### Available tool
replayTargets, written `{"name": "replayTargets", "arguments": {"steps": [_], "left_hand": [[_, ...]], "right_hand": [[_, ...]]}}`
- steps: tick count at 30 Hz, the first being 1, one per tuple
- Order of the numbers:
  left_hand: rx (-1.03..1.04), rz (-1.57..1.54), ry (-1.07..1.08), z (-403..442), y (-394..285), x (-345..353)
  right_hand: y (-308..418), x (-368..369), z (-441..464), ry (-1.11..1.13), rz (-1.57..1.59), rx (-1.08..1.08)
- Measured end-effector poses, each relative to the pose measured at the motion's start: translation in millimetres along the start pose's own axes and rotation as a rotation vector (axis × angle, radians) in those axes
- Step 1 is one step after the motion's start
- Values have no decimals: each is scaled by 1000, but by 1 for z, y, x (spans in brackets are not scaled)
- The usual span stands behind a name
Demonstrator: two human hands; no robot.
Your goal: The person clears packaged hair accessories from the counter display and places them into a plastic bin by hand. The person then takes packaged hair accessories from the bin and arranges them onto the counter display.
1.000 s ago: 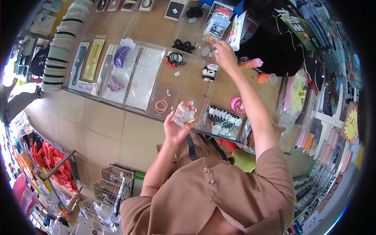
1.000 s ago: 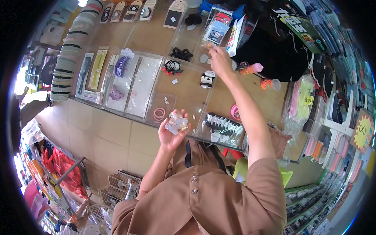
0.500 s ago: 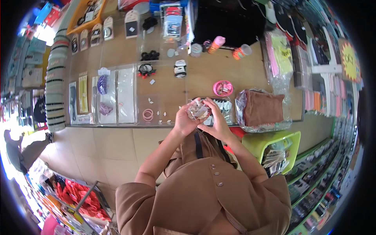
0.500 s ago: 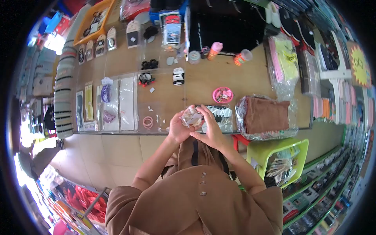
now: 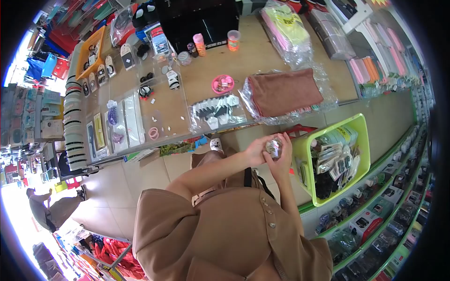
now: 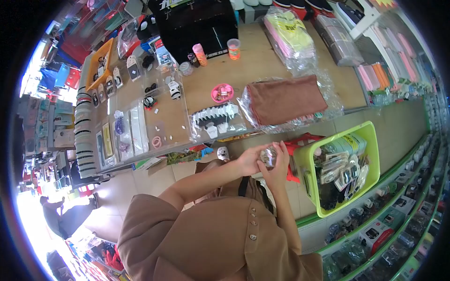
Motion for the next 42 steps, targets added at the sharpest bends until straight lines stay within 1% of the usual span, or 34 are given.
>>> {"name": "replayTargets", "arguments": {"steps": [2,5,7,8,9,10,11,15,19,20,21,23,25,27,29,32,33,35,37,39,41,42], "left_hand": [[-117,-80,-28,19,51,-1],[-201,-65,-65,44,114,17],[-250,2,-38,62,151,18],[-295,39,-27,67,164,20],[-364,-10,-29,73,181,21],[-342,12,21,79,193,28],[-387,6,76,84,207,28],[-489,86,17,97,239,43],[-623,124,-1,113,258,36],[-650,117,-16,118,262,30],[-665,117,-22,121,265,31],[-679,127,-32,128,267,33],[-708,128,-17,135,271,36],[-709,158,-57,143,270,36],[-709,148,-51,152,261,39],[-738,227,48,167,244,41],[-734,222,40,169,235,42],[-654,289,46,174,213,47],[-626,304,4,177,194,39],[-535,419,-60,180,171,26],[-542,440,-93,181,154,21],[-529,475,-112,183,145,17]], "right_hand": [[-20,-26,-33,-109,-44,57],[-51,-64,-83,-213,-23,124],[-74,-84,-113,-280,-2,152],[-85,-91,-127,-316,28,188],[-93,-99,-142,-334,41,226],[-100,-107,-153,-357,69,259],[-109,-113,-165,-383,42,245],[-134,-128,-197,-527,180,345],[-160,-127,-214,-647,277,425],[-169,-125,-218,-698,345,476],[-177,-124,-222,-746,412,525],[-188,-125,-223,-803,427,541],[-204,-123,-224,-817,663,577],[-210,-129,-218,-835,619,583],[-215,-134,-211,-865,648,573],[-217,-143,-190,-823,682,613],[-216,-146,-181,-815,685,618],[-216,-151,-159,-812,780,593],[-220,-152,-140,-811,805,604],[-221,-157,-121,-798,731,540],[-221,-161,-111,-781,675,574],[-222,-163,-108,-777,665,554]]}}
Point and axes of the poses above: each hand's wrist, its own z-axis towards the middle knuckle, its own x-axis out of the palm, y = z × x, the point moved 5 cm from there along z, towards the middle knuckle, and after that the axes turned 13 degrees about y, right-handed, at the moved point
